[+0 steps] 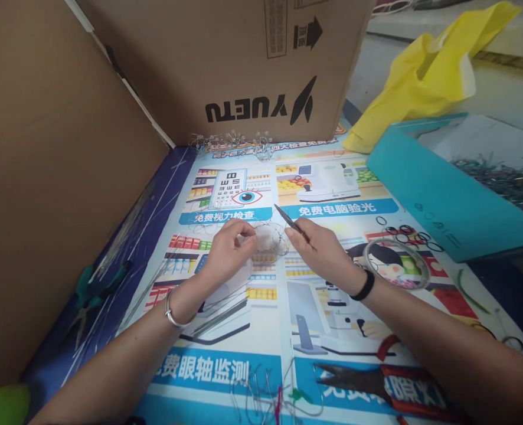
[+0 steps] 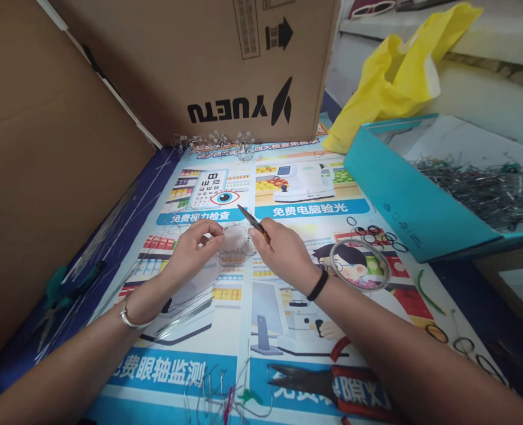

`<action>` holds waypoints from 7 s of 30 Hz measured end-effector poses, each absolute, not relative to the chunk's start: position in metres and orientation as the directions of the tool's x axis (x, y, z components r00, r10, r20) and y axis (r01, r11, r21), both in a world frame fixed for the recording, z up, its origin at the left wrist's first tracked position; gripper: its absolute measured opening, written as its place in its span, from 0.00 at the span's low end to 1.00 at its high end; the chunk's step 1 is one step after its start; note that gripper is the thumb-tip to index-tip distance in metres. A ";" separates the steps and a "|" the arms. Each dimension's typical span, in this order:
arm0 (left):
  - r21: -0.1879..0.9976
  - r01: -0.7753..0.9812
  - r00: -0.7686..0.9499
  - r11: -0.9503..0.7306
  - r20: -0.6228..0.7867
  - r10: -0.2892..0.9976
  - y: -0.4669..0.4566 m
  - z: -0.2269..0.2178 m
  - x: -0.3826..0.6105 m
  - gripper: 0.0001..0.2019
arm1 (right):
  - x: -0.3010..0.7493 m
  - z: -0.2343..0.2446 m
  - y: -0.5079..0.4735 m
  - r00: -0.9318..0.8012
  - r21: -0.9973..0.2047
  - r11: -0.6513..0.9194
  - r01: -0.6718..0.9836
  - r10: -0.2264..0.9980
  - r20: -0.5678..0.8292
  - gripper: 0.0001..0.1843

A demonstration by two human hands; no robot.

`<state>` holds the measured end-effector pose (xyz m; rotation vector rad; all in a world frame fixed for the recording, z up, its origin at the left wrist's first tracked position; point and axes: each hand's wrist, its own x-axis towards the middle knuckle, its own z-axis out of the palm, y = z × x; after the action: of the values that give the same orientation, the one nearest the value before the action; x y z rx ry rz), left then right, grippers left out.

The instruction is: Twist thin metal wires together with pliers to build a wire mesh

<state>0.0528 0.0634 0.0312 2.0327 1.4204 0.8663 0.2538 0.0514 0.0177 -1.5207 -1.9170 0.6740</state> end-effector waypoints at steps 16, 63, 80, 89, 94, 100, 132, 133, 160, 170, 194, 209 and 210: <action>0.762 0.595 0.214 -0.256 0.157 0.964 0.051 0.042 0.048 0.04 | 0.255 0.012 0.052 -0.198 -0.702 0.289 0.651 0.957 0.211 0.17; 0.709 0.583 0.315 -0.398 0.255 0.914 0.048 0.020 0.044 0.08 | 0.254 0.011 0.049 -0.366 -0.563 0.432 0.705 0.901 0.233 0.15; 0.775 0.507 0.279 -0.377 0.267 0.923 0.032 0.018 0.053 0.06 | 0.239 0.022 0.035 -0.307 -0.739 0.324 0.591 0.937 0.165 0.19; 0.832 0.450 0.214 -0.326 0.254 0.943 0.028 0.021 0.055 0.06 | 0.239 0.021 0.034 -0.310 -0.709 0.340 0.618 0.934 0.178 0.18; 0.862 0.406 0.211 -0.302 0.233 0.949 0.030 0.019 0.054 0.06 | 0.238 0.021 0.032 -0.320 -0.706 0.335 0.623 0.934 0.161 0.17; 0.943 0.247 0.237 -0.222 0.163 0.958 0.035 0.017 0.053 0.07 | 0.237 0.022 0.030 -0.293 -0.711 0.319 0.626 0.942 0.165 0.17; 0.970 0.196 0.194 -0.145 0.106 0.975 0.032 0.019 0.055 0.07 | 0.233 0.020 0.026 -0.202 -0.726 0.193 0.660 0.976 0.076 0.06; 0.970 0.203 0.197 -0.137 0.096 0.976 0.031 0.019 0.055 0.08 | 0.233 0.021 0.026 -0.197 -0.725 0.179 0.665 0.979 0.062 0.06; 0.816 0.450 0.594 -0.362 0.029 0.804 0.052 0.033 0.033 0.14 | 0.235 0.019 0.027 -0.272 -0.747 0.243 0.619 0.958 0.087 0.01; 0.896 0.354 0.582 -0.269 0.014 0.813 0.051 0.030 0.033 0.14 | 0.236 0.015 0.027 -0.313 -0.737 0.290 0.610 0.943 0.113 0.00; 0.760 0.454 0.558 -0.465 0.164 0.813 0.050 0.031 0.036 0.15 | 0.268 0.062 0.028 -0.655 0.124 0.649 0.751 0.756 0.012 0.07; 0.690 0.478 0.584 -0.543 0.212 0.784 0.043 0.030 0.042 0.16 | 0.225 0.075 -0.007 -0.593 0.443 0.515 0.734 0.804 0.049 0.10; 0.690 0.479 0.584 -0.542 0.210 0.784 0.043 0.030 0.042 0.16 | 0.224 0.075 -0.007 -0.586 0.443 0.509 0.738 0.809 0.045 0.10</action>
<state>0.0418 0.0430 0.0305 2.2335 1.0006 0.6856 0.2240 -0.0070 0.0745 -1.4860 -2.8720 -0.7059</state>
